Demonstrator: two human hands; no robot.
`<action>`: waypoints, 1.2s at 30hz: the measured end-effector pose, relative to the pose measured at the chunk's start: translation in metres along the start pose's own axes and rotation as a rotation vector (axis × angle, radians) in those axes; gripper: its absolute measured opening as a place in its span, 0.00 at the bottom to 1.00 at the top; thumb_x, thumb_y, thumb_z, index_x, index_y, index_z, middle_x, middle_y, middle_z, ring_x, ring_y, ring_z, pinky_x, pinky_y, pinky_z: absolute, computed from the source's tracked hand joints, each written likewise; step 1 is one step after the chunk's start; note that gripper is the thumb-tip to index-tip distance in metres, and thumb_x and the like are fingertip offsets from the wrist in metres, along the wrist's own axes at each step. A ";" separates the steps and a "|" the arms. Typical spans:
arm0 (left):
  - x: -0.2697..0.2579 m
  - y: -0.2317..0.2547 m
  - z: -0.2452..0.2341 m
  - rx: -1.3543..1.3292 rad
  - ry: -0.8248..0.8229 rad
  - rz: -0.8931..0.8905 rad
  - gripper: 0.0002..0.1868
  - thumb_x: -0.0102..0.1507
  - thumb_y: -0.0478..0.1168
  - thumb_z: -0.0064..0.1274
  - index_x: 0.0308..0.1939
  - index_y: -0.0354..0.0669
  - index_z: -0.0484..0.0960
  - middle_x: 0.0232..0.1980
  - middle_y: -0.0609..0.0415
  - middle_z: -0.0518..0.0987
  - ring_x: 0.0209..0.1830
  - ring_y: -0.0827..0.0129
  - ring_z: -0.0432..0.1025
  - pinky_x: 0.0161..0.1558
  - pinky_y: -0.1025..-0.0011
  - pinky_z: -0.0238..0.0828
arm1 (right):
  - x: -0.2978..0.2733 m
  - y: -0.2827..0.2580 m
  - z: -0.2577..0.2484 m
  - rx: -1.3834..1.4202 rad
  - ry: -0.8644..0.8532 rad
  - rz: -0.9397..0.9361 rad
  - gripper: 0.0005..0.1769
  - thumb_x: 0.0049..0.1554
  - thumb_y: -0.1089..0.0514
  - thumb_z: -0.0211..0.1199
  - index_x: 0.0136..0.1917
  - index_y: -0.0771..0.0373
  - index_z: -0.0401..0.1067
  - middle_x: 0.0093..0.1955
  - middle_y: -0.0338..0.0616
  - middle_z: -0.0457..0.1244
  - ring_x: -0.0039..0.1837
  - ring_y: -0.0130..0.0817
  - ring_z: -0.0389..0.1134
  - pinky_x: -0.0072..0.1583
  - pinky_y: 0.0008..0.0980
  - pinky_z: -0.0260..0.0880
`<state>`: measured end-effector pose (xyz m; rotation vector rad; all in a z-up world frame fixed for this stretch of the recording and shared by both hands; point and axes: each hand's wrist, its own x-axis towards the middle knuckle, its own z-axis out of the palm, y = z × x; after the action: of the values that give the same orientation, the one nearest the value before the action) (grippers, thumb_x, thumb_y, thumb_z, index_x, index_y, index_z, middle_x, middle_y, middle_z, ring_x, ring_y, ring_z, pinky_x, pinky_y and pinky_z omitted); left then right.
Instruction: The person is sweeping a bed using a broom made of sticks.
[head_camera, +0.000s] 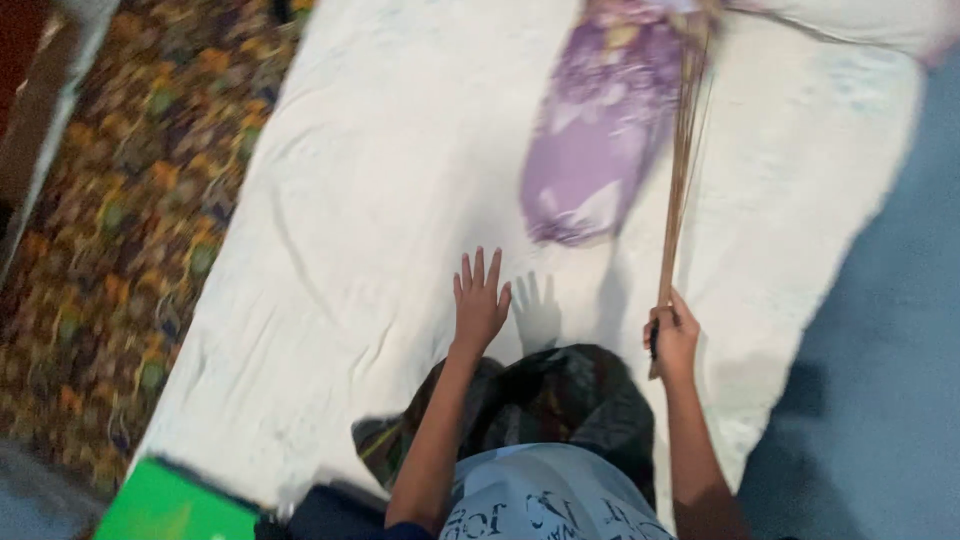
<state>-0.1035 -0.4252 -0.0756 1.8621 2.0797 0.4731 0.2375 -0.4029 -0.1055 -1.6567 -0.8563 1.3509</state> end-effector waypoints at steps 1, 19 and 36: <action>-0.018 -0.012 -0.003 -0.004 0.032 -0.029 0.36 0.70 0.49 0.48 0.80 0.51 0.56 0.82 0.38 0.53 0.82 0.36 0.44 0.72 0.36 0.45 | -0.010 -0.013 0.012 -0.005 -0.024 -0.036 0.23 0.66 0.63 0.49 0.74 0.67 0.65 0.33 0.41 0.58 0.28 0.27 0.59 0.28 0.29 0.59; -0.384 -0.090 -0.008 0.001 0.250 -0.182 0.35 0.71 0.49 0.49 0.80 0.53 0.57 0.83 0.40 0.52 0.82 0.33 0.44 0.73 0.34 0.47 | -0.264 0.097 0.013 0.063 -0.324 -0.185 0.27 0.67 0.63 0.49 0.78 0.66 0.63 0.38 0.38 0.60 0.31 0.25 0.60 0.31 0.27 0.61; -0.286 -0.050 0.048 -0.029 0.264 0.055 0.37 0.70 0.50 0.50 0.81 0.57 0.55 0.82 0.38 0.53 0.81 0.33 0.46 0.70 0.32 0.49 | -0.207 0.122 0.055 -0.046 -0.322 -0.278 0.26 0.67 0.63 0.51 0.78 0.67 0.63 0.35 0.38 0.59 0.29 0.25 0.60 0.29 0.28 0.60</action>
<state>-0.0957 -0.7128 -0.1380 1.9329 2.1739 0.7977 0.1443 -0.6291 -0.1318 -1.3108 -1.2632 1.4265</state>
